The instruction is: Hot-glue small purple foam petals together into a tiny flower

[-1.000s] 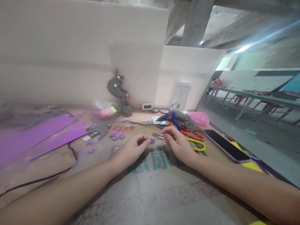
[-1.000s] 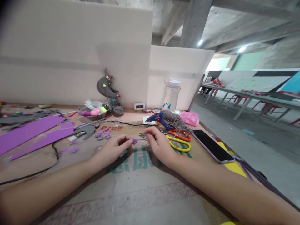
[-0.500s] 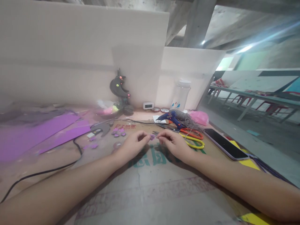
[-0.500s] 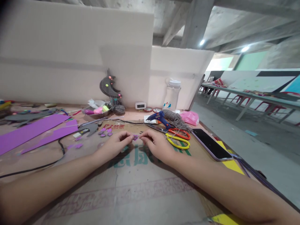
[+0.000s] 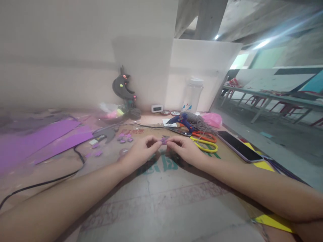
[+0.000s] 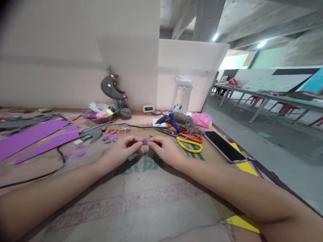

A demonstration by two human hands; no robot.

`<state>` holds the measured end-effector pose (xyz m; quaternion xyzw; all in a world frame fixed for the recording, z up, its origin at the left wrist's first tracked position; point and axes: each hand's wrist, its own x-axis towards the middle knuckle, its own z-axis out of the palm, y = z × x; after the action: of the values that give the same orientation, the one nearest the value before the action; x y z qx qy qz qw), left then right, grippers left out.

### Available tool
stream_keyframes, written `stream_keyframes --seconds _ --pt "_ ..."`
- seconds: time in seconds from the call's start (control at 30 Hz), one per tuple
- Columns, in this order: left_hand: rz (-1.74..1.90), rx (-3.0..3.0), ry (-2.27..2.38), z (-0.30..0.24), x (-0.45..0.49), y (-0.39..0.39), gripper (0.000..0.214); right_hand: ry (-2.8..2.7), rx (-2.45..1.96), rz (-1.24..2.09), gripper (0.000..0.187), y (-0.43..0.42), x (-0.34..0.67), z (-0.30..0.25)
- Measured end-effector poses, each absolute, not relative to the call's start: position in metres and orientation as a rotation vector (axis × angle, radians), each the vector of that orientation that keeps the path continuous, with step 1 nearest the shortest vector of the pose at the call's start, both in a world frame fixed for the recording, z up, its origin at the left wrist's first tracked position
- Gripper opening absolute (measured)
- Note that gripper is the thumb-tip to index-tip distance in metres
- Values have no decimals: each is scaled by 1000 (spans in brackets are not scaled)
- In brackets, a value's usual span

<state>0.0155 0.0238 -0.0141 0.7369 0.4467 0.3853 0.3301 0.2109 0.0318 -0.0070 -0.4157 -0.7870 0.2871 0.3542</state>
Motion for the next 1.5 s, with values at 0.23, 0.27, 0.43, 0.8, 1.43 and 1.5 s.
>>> stream_keyframes --seconds 0.23,0.27,0.43,0.8,1.43,1.5 --pt "994 1907 1160 -13 17 22 31 -1990 -1070 792 30 38 214 -14" --pt "1000 1910 1167 -13 17 23 30 -1984 -1060 796 33 38 214 -14" --pt "956 1961 1147 -16 16 25 25 -1997 -1077 737 34 35 213 -10" --pt "913 1958 1133 -16 16 26 26 -2127 -928 536 31 41 217 -17" --pt "900 1964 1139 -13 17 24 27 -1968 -1094 978 25 41 214 -10" --pt "896 1976 1156 -14 17 24 26 -1980 -1090 980 26 41 214 -9"
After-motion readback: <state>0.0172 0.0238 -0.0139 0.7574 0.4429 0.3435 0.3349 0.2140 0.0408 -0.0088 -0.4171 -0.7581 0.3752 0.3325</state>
